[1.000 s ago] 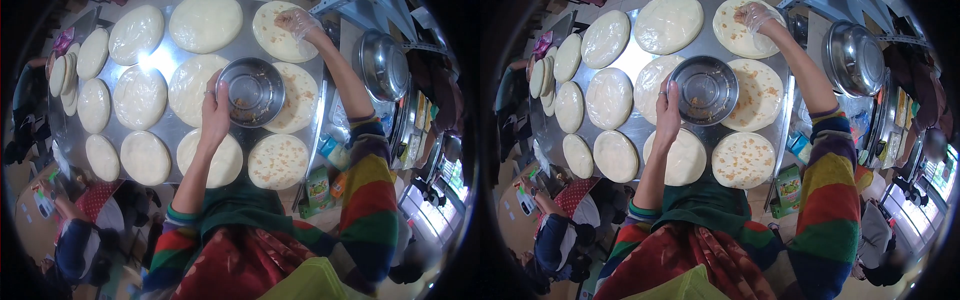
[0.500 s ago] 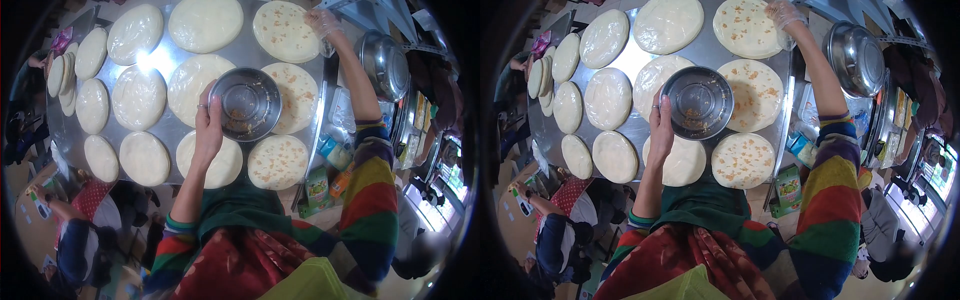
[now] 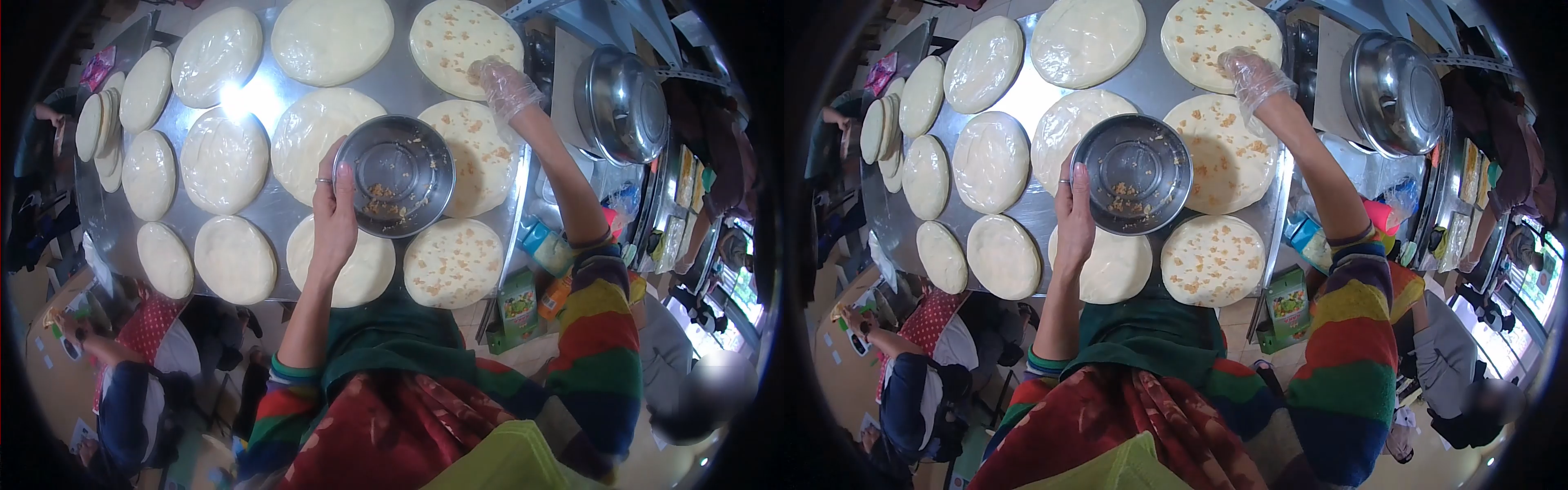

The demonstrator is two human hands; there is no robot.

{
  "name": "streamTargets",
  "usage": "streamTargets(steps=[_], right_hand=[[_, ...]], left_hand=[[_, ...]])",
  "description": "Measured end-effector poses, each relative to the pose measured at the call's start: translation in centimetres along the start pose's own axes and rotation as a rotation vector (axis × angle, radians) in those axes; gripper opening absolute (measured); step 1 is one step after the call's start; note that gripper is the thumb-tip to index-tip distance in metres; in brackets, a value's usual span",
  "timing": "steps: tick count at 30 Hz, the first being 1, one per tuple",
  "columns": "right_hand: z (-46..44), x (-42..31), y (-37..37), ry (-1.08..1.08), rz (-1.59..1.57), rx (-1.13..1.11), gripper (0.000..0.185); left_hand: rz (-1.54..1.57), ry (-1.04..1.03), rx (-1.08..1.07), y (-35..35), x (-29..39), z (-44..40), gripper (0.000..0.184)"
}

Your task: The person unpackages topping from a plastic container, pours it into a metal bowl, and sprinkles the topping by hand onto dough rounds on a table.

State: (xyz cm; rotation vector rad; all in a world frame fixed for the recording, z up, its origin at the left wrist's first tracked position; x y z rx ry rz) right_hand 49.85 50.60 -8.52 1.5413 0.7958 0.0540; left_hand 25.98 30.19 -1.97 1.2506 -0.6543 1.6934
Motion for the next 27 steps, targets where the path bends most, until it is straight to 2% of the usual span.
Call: streamTargets(steps=[3, 9, 12, 21, 24, 27], right_hand=[[-0.2, 1.8, -0.3, 0.031, 0.249, -0.119, 0.020], [-1.3, 5.7, 3.4, -0.079, 0.257, 0.020, 0.021], [-1.1, 4.6, 4.7, -0.120, 0.193, 0.065, 0.022], [-0.8, 3.9, 1.3, -0.057, 0.144, -0.030, 0.024], [-2.1, 1.1, 1.6, -0.075, 0.196, -0.056, 0.024], [-2.4, 1.4, 0.6, 0.001, -0.037, 0.068, 0.023]], left_hand=[[-0.013, 0.000, 0.000, 0.0, 0.0, 0.2, 0.043], [-0.028, -0.020, -0.003, 0.1, 0.1, 0.5, 0.042], [-0.031, -0.013, 0.001, 0.2, 0.1, 0.6, 0.042], [-0.015, -0.018, -0.016, 0.4, -0.4, 0.8, 0.043], [-0.009, -0.011, -0.017, 0.2, -0.3, 1.0, 0.043], [-0.012, -0.013, -0.020, 0.2, -0.2, 1.2, 0.043]])
Point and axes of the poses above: each hand's wrist, its own z-axis away from the middle knuckle, its own y-axis out of the back of the hand, x = y × z, the point moved 4 cm from there along -z, towards the middle knuckle, and after that the axes turned 13 degrees about x, right-handed, at the moved point
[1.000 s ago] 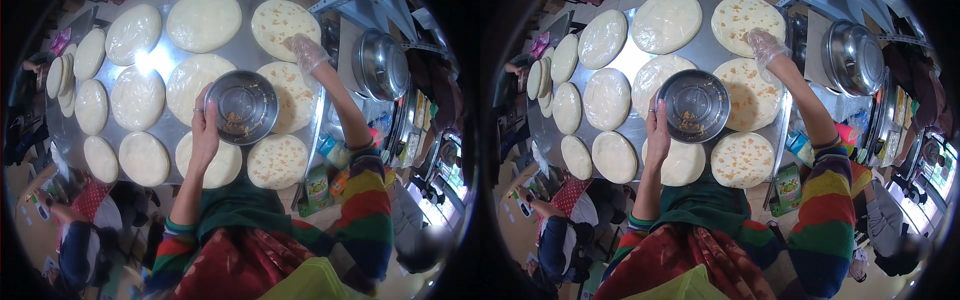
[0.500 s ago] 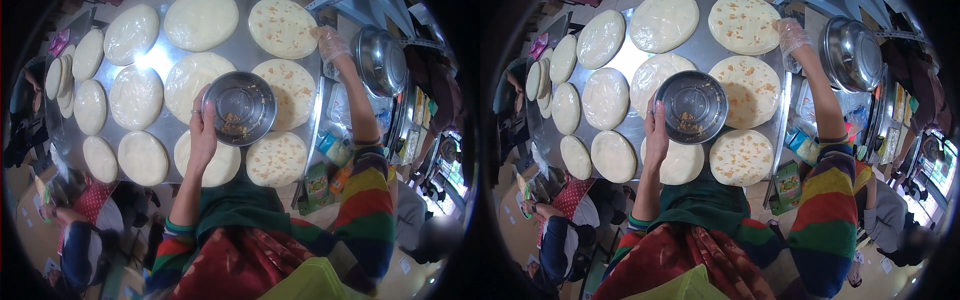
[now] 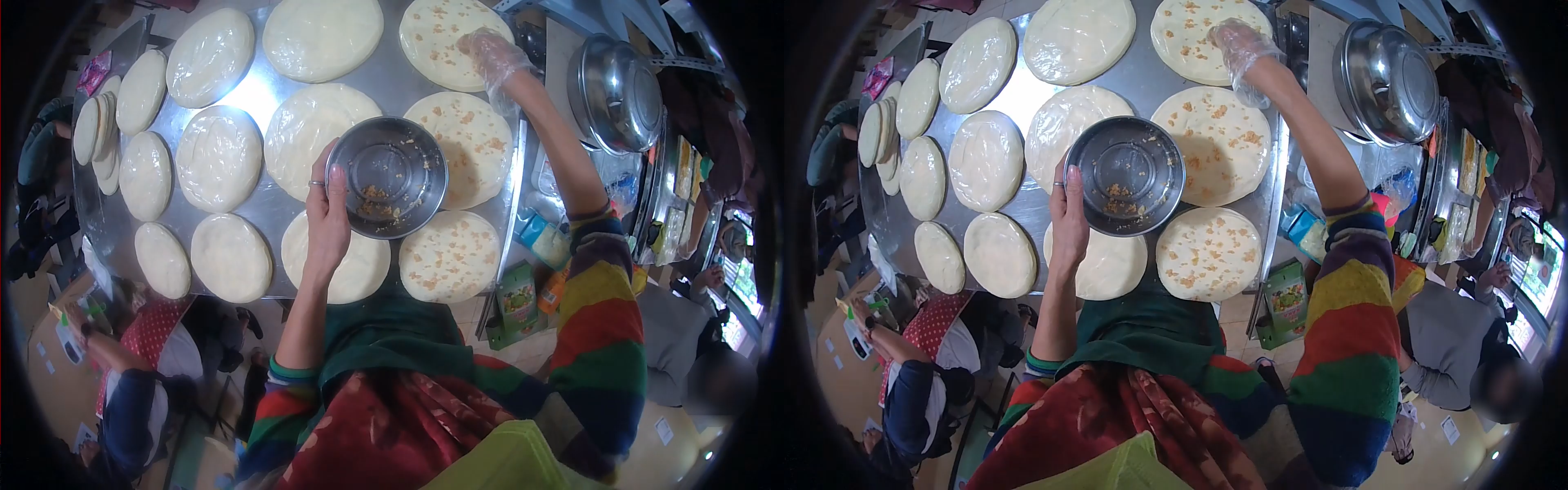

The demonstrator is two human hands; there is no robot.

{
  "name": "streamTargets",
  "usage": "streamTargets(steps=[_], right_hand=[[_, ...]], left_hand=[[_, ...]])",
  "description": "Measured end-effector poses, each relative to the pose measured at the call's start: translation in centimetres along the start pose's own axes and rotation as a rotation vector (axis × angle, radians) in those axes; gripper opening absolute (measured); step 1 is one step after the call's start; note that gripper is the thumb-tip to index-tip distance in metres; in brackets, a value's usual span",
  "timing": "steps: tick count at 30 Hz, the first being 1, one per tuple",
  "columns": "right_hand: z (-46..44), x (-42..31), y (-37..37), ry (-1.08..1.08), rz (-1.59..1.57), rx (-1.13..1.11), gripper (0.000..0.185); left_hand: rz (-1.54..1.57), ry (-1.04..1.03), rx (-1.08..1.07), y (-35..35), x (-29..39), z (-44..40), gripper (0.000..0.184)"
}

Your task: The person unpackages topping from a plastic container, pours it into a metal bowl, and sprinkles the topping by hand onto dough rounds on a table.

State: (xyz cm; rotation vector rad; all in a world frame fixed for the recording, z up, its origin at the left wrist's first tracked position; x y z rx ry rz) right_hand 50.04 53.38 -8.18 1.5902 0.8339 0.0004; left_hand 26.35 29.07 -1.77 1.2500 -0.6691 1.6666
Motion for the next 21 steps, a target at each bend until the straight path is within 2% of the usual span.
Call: streamTargets(steps=[3, 6, 9, 12, 15, 18, 21], right_hand=[[-2.3, 0.4, -0.1, 0.033, 0.300, -0.060, 0.021], [-4.9, 5.2, -0.5, -0.080, 0.267, -0.056, 0.020], [-5.4, 6.7, 0.5, -0.152, 0.392, 0.137, 0.016], [-5.4, 5.3, 1.1, -0.106, 0.366, 0.095, 0.014], [-5.2, 6.9, -1.3, 0.126, 0.392, -0.084, 0.019], [-3.2, 3.8, -0.5, -0.063, 0.214, -0.043, 0.020], [-2.5, 2.7, -0.5, -0.020, 0.093, -0.068, 0.022]], left_hand=[[-0.022, -0.009, 0.015, 0.1, 0.3, 0.3, 0.043], [-0.007, 0.014, 0.015, 0.3, 0.3, 0.4, 0.044], [-0.036, 0.012, 0.036, 0.5, 0.6, 0.6, 0.044], [-0.023, 0.013, 0.028, 0.6, 0.1, 0.6, 0.045], [-0.012, 0.013, 0.022, 0.5, 0.4, 0.7, 0.044], [-0.016, 0.001, 0.030, 0.5, 0.3, 0.7, 0.044], [-0.004, 0.004, 0.032, 0.6, 0.2, 0.7, 0.044]])
Point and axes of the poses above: each hand's wrist, its own z-axis away from the middle knuckle, its own y-axis out of the back of the hand, x = y × z, the point moved 4 cm from there along -z, towards the middle knuckle, and after that the axes turned 13 degrees about x, right-handed, at the moved point
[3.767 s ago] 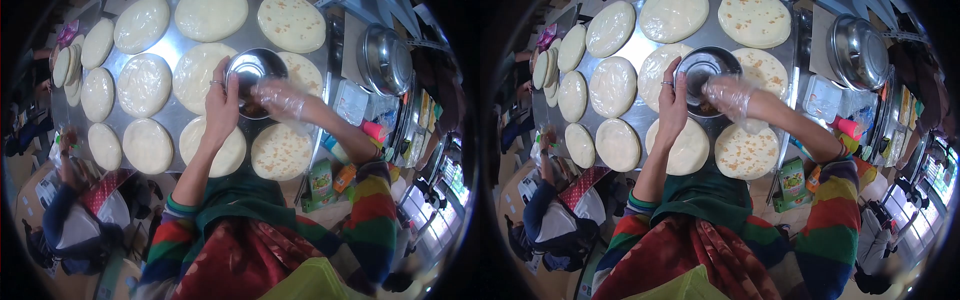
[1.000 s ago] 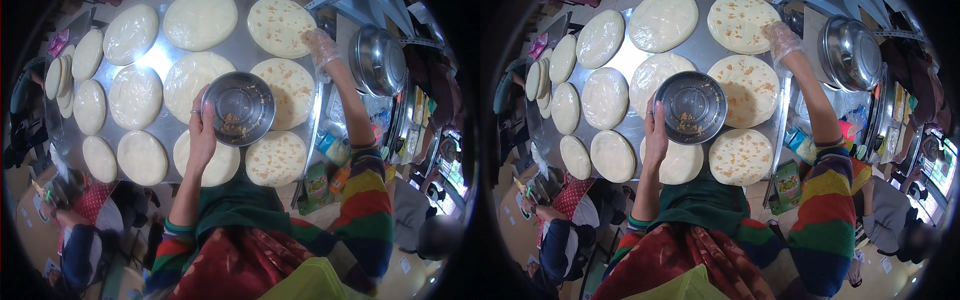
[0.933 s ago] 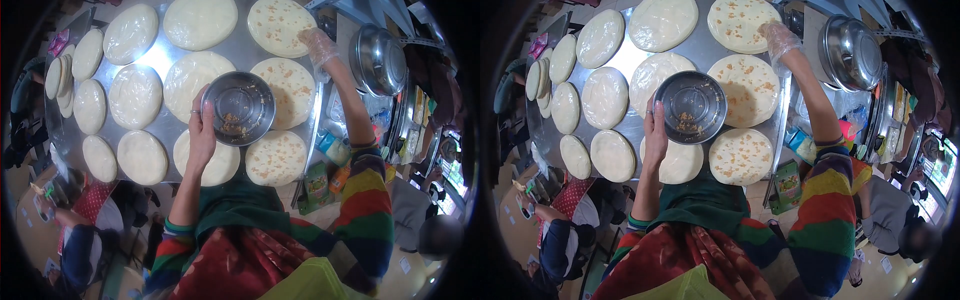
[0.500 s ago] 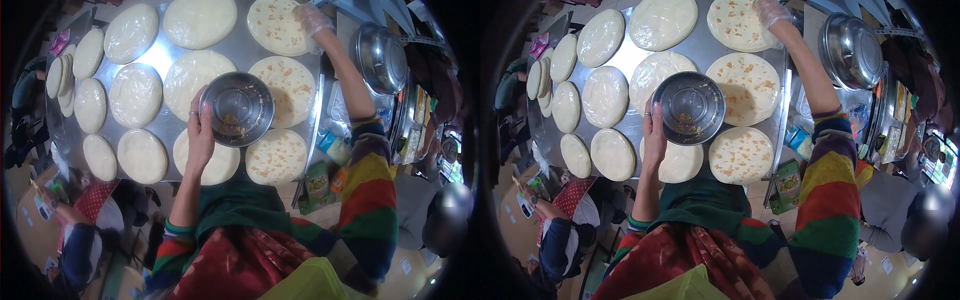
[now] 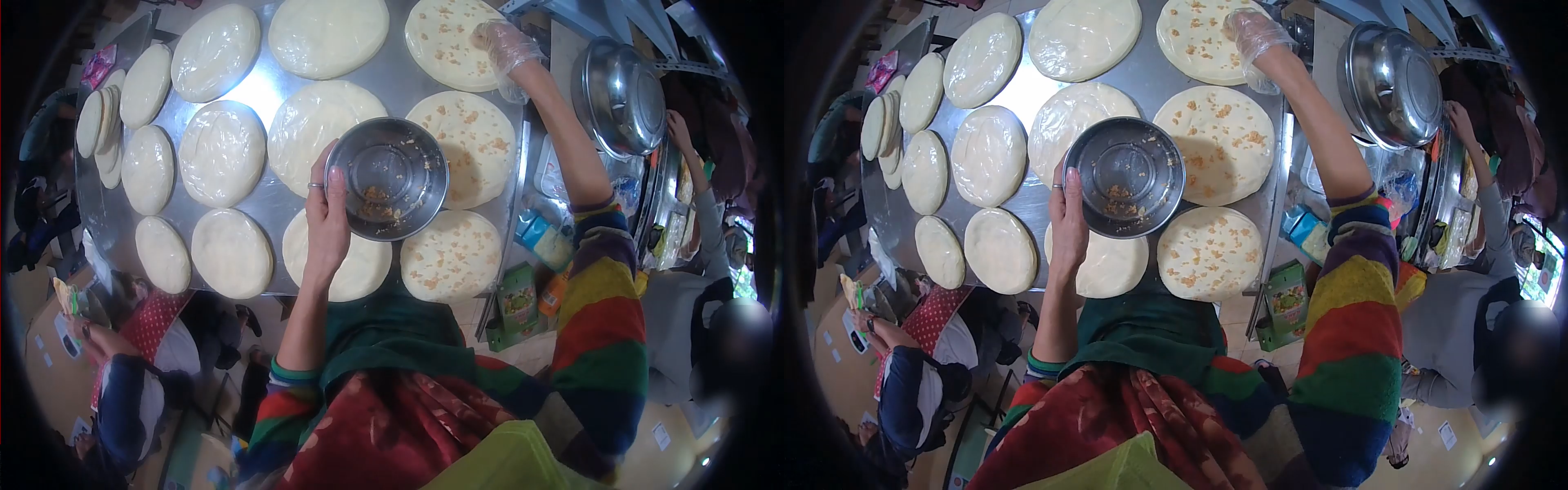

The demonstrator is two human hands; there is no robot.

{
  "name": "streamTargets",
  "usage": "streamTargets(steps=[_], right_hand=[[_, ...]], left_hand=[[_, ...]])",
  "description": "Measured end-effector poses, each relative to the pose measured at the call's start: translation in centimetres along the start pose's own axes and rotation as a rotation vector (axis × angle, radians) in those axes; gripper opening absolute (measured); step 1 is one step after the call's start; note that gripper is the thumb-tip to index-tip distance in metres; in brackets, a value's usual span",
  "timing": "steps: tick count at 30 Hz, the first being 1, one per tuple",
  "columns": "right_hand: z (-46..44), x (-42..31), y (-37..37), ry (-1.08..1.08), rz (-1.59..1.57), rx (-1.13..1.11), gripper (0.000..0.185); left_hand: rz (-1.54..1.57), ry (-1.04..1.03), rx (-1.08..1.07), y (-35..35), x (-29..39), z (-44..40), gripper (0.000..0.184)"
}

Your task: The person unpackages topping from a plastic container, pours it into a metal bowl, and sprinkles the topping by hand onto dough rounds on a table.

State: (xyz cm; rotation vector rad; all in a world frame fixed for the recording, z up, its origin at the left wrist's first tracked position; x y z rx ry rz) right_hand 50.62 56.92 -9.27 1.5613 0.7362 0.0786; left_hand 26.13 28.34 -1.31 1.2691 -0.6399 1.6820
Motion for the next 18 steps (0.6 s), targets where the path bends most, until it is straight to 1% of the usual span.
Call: streamTargets(steps=[3, 6, 9, 12, 15, 16, 18], right_hand=[[-0.3, 0.4, 0.1, 0.021, 0.190, 0.008, 0.025], [-1.4, 4.0, -0.8, -0.239, -0.142, 0.017, 0.026], [-2.4, 4.1, -1.2, 0.289, 0.476, 0.194, 0.013], [-3.1, 3.6, -0.8, 0.304, 0.568, 0.133, 0.012], [-3.0, 4.4, -0.8, 0.238, 0.313, 0.330, 0.013], [-3.5, 3.6, -0.8, 0.130, 0.401, 0.180, 0.013], [-4.1, 0.2, 1.6, -0.086, 0.571, -0.128, 0.015]], left_hand=[[-0.021, 0.004, -0.003, 0.0, 0.0, 0.0, 0.044], [0.001, 0.003, -0.007, -0.1, -0.2, 0.0, 0.044], [-0.003, -0.008, -0.021, -0.1, -0.2, 0.0, 0.045], [-0.019, -0.002, -0.012, -0.2, 0.1, 0.0, 0.045], [-0.013, -0.024, -0.015, -0.2, 0.2, -0.2, 0.045], [-0.016, -0.025, -0.011, -0.1, 0.2, -0.3, 0.045], [-0.021, -0.023, -0.002, -0.2, 0.3, -0.6, 0.045]])
Point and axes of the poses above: each hand's wrist, its own z-axis away from the middle knuckle, its own y-axis out of the back of the hand, x = y × z, the point moved 4 cm from there along -z, towards the middle knuckle, and after that the axes turned 13 degrees about x, right-handed, at the moved point
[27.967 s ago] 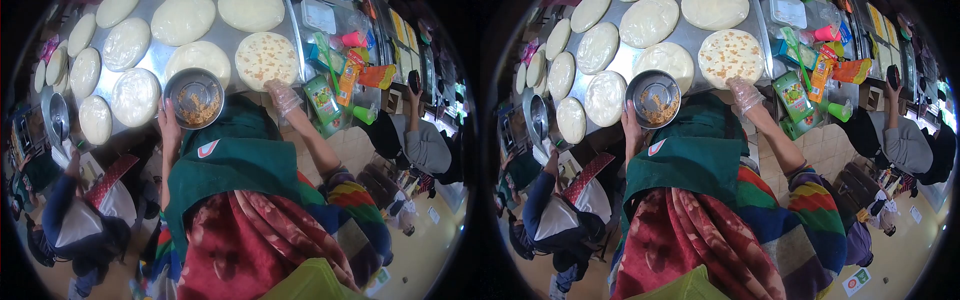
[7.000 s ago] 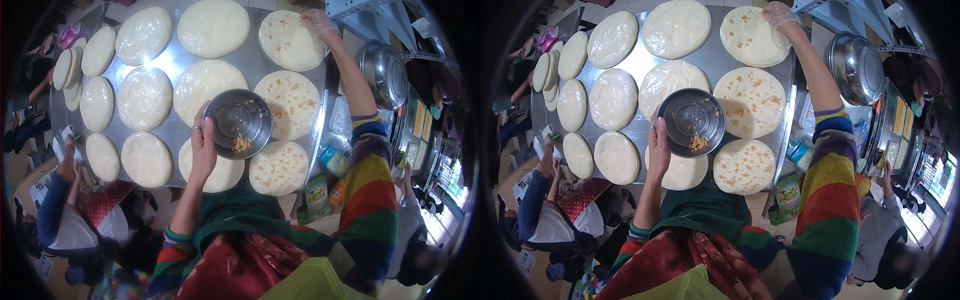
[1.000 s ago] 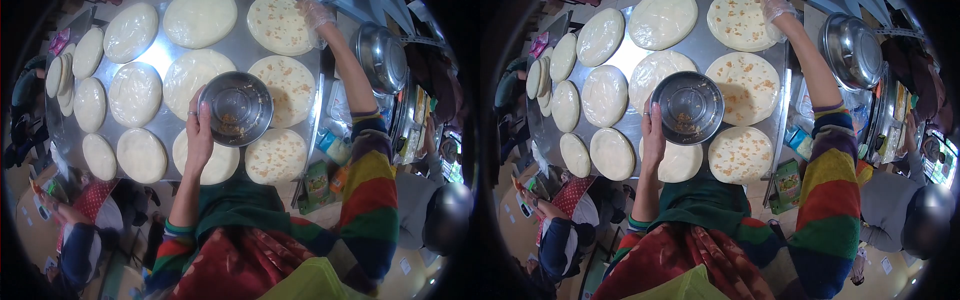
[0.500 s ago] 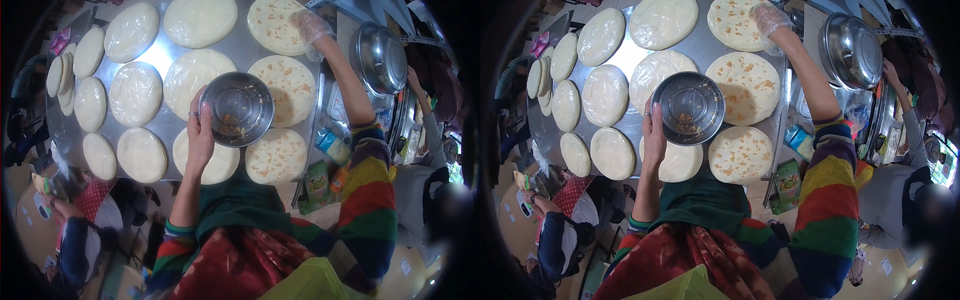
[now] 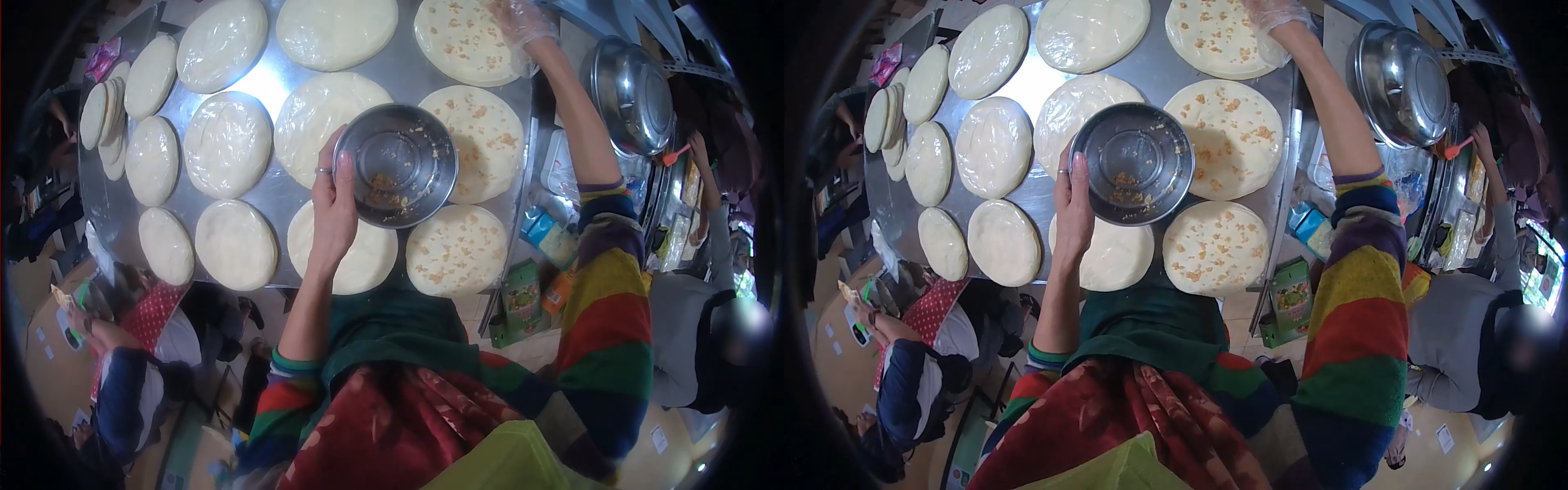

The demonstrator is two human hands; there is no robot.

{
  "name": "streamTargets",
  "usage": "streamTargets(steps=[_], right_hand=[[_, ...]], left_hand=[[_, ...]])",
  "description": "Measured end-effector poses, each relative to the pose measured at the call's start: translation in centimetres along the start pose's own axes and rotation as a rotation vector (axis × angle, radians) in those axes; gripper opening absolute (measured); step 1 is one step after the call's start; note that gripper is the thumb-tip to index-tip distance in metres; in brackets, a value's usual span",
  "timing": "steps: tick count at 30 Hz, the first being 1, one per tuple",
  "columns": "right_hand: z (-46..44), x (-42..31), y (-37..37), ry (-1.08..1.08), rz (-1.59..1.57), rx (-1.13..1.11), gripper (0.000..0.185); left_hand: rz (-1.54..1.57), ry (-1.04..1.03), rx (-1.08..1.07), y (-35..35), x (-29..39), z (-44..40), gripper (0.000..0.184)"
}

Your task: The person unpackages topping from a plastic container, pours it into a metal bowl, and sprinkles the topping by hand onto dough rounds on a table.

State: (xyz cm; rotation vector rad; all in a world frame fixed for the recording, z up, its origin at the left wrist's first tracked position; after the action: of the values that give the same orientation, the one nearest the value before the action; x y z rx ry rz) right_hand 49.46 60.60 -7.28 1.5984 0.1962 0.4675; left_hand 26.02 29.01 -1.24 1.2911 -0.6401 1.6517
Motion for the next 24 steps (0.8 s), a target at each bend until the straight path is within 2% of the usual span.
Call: streamTargets(steps=[3, 5, 7, 9, 11, 12, 15, 16, 19, 22, 23, 24], right_hand=[[1.4, -0.1, 3.0, -0.049, -0.644, -0.044, 0.027], [4.9, -2.7, 8.5, -0.224, -1.263, -0.150, 0.035], [8.2, -6.7, 11.4, 0.114, -1.330, -0.111, 0.026], [12.0, -10.9, 12.9, 0.325, -1.419, -0.327, 0.028], [15.1, -14.6, 11.1, 0.656, -1.326, 0.084, 0.031], [16.8, -16.2, 9.7, 0.632, -1.181, -0.019, 0.033], [20.5, -17.9, 9.3, 0.740, -1.046, 0.208, 0.029], [20.7, -17.6, 9.3, 0.856, -1.037, 0.248, 0.035], [19.5, -16.2, 8.0, 0.841, -0.974, 0.202, 0.042], [18.3, -14.9, 8.6, 0.649, -0.799, 0.359, 0.040], [18.4, -14.8, 9.5, 0.629, -0.786, 0.466, 0.039], [18.9, -15.0, 9.7, 0.631, -0.756, 0.469, 0.036]], left_hand=[[-0.007, -0.027, 0.017, -0.3, 0.4, -0.5, 0.044], [-0.010, -0.040, 0.020, -0.4, 0.5, -0.8, 0.043], [-0.010, -0.065, 0.021, -0.5, 0.5, -0.9, 0.043], [-0.009, -0.103, 0.016, -0.9, 0.7, -1.1, 0.043], [-0.013, -0.087, -0.019, -1.5, 0.8, -1.1, 0.042], [-0.017, -0.078, -0.033, -1.6, 0.7, -1.0, 0.042], [-0.230, -0.198, 0.011, -1.4, 1.1, -1.3, 0.041], [-0.204, -0.189, 0.014, -1.2, 1.1, -1.3, 0.041], [-0.160, -0.115, -0.013, -0.6, 1.3, -1.3, 0.041], [-0.157, -0.170, 0.010, -1.3, 1.3, -1.2, 0.041], [-0.199, -0.205, 0.019, -1.6, 1.6, -1.1, 0.041], [-0.241, -0.240, 0.029, -1.9, 2.0, -1.0, 0.041]])
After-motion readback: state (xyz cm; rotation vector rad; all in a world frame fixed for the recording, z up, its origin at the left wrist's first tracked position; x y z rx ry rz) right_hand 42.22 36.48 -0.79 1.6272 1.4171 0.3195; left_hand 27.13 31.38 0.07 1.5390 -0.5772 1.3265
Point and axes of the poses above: each hand's wrist, its own z-axis away from the middle knuckle, its own y-axis out of the back of the hand, x = y × z, the point moved 4 cm from there along -z, towards the middle knuckle, and after that the axes turned 13 degrees about x, right-handed, at the moved point
